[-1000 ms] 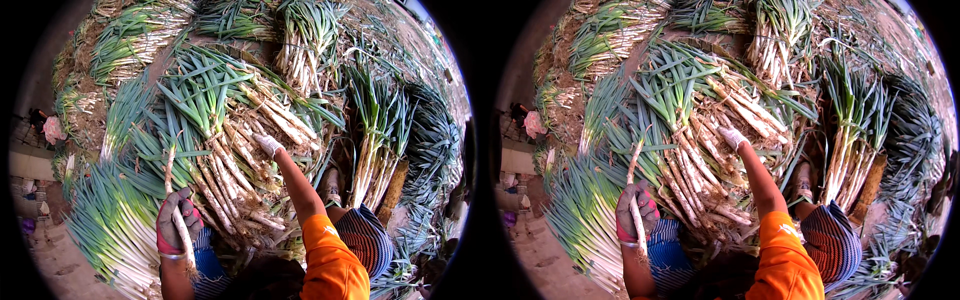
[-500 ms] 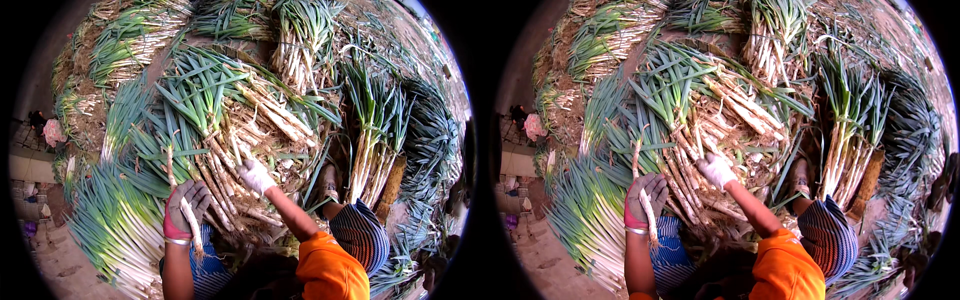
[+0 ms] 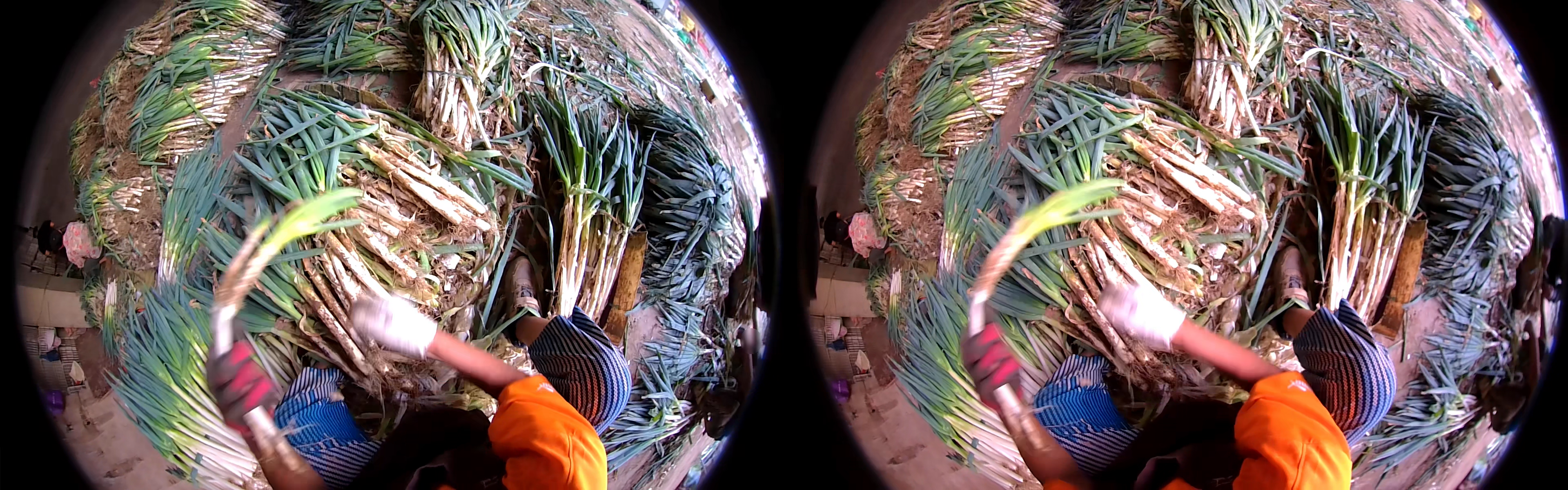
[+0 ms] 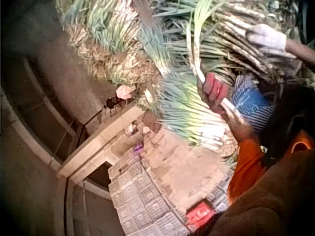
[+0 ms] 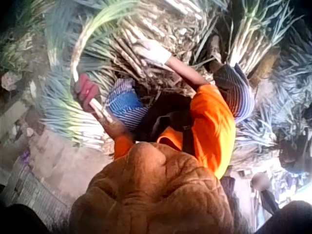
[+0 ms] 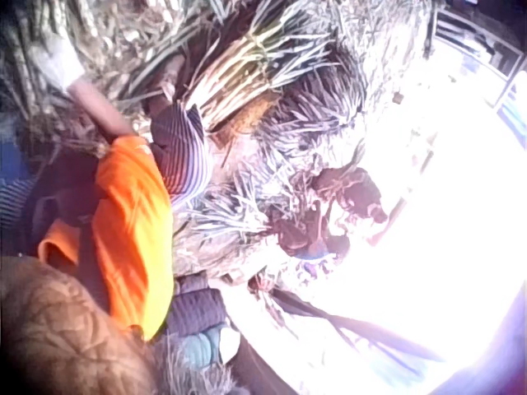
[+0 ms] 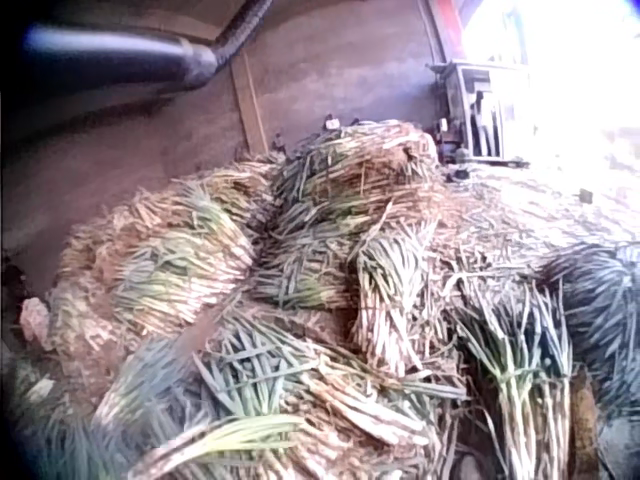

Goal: The person peels dry layers from leeks by hand and groups the cleaned leeks into bundles on the ground.

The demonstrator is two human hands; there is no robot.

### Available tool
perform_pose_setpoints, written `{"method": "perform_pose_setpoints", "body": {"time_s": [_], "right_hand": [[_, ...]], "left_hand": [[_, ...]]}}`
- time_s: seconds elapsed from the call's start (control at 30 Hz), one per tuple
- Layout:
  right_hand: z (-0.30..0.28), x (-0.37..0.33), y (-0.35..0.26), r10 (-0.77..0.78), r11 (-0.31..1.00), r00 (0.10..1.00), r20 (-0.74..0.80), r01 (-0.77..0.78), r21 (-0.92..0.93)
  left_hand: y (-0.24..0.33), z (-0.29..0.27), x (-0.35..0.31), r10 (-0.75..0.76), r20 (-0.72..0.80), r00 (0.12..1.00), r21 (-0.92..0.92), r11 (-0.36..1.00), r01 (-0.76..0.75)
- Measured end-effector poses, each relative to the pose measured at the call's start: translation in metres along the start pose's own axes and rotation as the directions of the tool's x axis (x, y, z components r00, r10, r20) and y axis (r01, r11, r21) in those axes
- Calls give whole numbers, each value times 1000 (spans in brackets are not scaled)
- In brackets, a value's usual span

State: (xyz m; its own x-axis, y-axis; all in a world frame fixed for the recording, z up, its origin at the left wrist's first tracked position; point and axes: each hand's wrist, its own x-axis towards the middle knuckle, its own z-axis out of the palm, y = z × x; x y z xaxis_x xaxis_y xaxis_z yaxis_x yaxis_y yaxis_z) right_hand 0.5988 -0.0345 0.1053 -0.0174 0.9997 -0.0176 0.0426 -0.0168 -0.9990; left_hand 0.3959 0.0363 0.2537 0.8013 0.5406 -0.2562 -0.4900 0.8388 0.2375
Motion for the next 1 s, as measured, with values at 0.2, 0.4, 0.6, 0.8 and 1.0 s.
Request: {"method": "perform_pose_setpoints", "body": {"time_s": [0.2,0.4,0.6,0.8,1.0], "right_hand": [[-115,77,136,-216,614,711,-669,-434,-659],[-60,98,167,-117,708,740,-662,-406,-579],[-108,108,202,194,714,642,-742,-611,-342],[-129,133,190,201,421,818,-539,-569,-706],[-127,128,187,81,493,823,-562,-523,-695]], "left_hand": [[45,11,-24,181,484,856,3,978,-208],[53,0,-27,358,299,884,111,908,-405],[51,-28,2,258,44,965,-114,961,-252],[38,-38,22,106,-64,992,-240,964,-119],[22,-46,35,-33,-169,985,-167,986,5]]}}
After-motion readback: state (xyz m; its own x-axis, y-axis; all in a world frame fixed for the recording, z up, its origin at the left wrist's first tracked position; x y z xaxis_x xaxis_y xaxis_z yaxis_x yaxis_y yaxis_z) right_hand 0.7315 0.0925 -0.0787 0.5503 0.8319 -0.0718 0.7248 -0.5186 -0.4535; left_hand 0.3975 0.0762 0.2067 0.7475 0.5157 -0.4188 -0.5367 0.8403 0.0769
